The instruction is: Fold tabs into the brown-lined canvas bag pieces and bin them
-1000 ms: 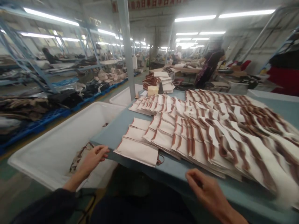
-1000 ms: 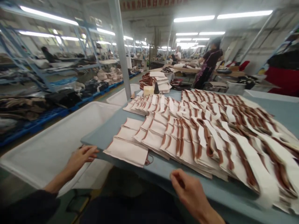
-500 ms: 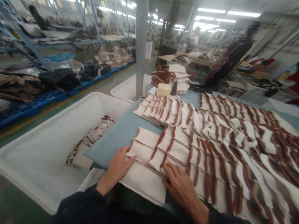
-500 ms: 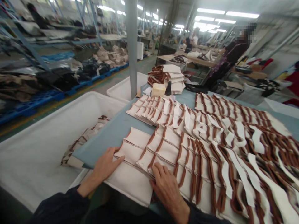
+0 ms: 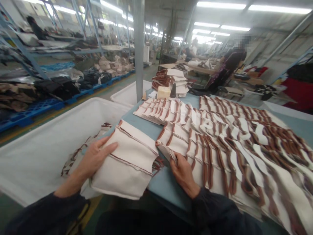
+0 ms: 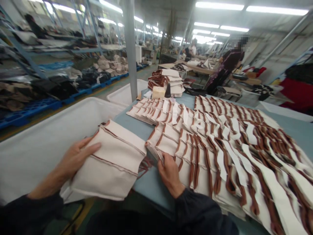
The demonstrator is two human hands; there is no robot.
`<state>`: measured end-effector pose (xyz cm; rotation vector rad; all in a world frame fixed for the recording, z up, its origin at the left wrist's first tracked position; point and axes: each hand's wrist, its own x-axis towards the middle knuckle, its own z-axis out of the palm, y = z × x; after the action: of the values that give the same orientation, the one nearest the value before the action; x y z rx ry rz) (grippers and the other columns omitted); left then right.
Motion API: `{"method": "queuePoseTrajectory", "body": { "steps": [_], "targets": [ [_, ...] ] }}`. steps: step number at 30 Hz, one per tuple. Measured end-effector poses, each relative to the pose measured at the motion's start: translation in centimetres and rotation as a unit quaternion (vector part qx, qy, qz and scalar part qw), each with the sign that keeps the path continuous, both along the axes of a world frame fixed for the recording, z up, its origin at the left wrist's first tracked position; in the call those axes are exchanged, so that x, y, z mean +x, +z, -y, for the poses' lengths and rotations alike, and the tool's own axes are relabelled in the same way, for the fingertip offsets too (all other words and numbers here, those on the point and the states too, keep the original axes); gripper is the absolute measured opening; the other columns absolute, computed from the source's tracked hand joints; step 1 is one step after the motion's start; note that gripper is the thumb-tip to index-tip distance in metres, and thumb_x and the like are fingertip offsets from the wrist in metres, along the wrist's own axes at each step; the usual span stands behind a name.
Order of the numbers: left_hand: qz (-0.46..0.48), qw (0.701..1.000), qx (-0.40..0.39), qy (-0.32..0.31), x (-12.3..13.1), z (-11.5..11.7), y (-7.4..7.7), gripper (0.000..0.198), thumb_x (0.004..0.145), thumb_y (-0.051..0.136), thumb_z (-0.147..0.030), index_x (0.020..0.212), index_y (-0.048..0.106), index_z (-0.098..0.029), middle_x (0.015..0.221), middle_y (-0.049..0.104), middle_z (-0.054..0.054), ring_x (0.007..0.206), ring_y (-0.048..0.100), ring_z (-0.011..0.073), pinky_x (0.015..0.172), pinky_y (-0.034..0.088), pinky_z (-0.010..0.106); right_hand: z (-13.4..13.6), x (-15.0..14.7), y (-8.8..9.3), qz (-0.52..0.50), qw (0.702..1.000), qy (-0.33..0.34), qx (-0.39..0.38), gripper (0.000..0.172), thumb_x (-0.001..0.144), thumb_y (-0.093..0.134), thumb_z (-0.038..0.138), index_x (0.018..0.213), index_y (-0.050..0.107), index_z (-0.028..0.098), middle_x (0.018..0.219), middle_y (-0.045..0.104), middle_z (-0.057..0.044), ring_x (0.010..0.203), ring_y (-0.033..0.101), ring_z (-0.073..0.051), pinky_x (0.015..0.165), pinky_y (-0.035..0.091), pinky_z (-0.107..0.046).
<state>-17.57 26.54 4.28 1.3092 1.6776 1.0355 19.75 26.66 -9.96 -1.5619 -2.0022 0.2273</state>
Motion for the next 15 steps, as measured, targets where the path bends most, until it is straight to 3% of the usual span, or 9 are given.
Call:
{"method": "queuePoseTrajectory", "body": {
  "steps": [4,6,8,10,12,15],
  "targets": [
    [-0.089,0.988,0.127,-0.004,-0.4,1.5,6.0,0.072,0.086,0.076,-0.07,0.129,0.08,-0.012,0.124,0.089,0.014,0.114,0.08,0.0399,0.094,0.069,0.044,-0.1,-1.2,2.2,-0.028,0.999,0.029,0.003,0.022,0.093,0.06,0.016,0.109,0.075,0.019,0.104,0.085,-0.013,0.1,0.082,-0.03,0.09,0.066,-0.04],
    [-0.118,0.978,0.172,-0.027,0.1,2.8,8.5,0.063,0.088,0.072,-0.068,0.122,0.08,-0.015,0.123,0.089,0.013,0.116,0.078,0.0383,0.103,0.066,0.046,0.5,-1.6,4.6,-0.045,0.998,0.051,0.013,0.02,0.092,0.067,0.02,0.11,0.076,0.018,0.099,0.085,-0.01,0.092,0.082,-0.028,0.084,0.066,-0.037],
    [-0.147,0.967,0.203,-0.051,0.4,5.1,10.4,0.048,0.087,0.071,-0.065,0.107,0.08,-0.021,0.111,0.089,0.01,0.109,0.078,0.0359,0.101,0.064,0.043,1.8,-1.6,7.5,-0.067,0.995,0.068,0.038,0.03,0.094,0.072,0.028,0.122,0.075,0.018,0.108,0.086,-0.012,0.096,0.083,-0.028,0.088,0.067,-0.039],
    [-0.193,0.952,0.219,-0.089,0.5,8.1,11.7,0.033,0.09,0.069,-0.06,0.088,0.076,-0.028,0.091,0.085,0.006,0.09,0.077,0.0316,0.088,0.064,0.038,3.8,-1.3,10.7,-0.091,0.99,0.076,0.075,0.041,0.098,0.071,0.035,0.136,0.071,0.019,0.127,0.084,-0.016,0.114,0.082,-0.032,0.101,0.066,-0.047],
    [-0.253,0.929,0.226,-0.147,0.8,11.6,12.3,0.033,0.097,0.064,-0.055,0.077,0.07,-0.03,0.074,0.078,0.002,0.072,0.073,0.0273,0.073,0.06,0.034,6.1,-1.0,13.9,-0.11,0.984,0.083,0.116,0.047,0.101,0.071,0.038,0.145,0.067,0.021,0.143,0.079,-0.018,0.131,0.076,-0.034,0.113,0.062,-0.052],
    [-0.306,0.887,0.264,-0.223,2.0,16.5,12.0,0.032,0.105,0.059,-0.047,0.084,0.077,-0.032,0.078,0.081,0.001,0.07,0.077,0.0254,0.068,0.06,0.03,9.6,-1.0,18.0,-0.121,0.968,0.129,0.181,0.055,0.101,0.076,0.041,0.151,0.064,0.023,0.151,0.074,-0.019,0.142,0.07,-0.036,0.12,0.058,-0.055]
  ]
}}
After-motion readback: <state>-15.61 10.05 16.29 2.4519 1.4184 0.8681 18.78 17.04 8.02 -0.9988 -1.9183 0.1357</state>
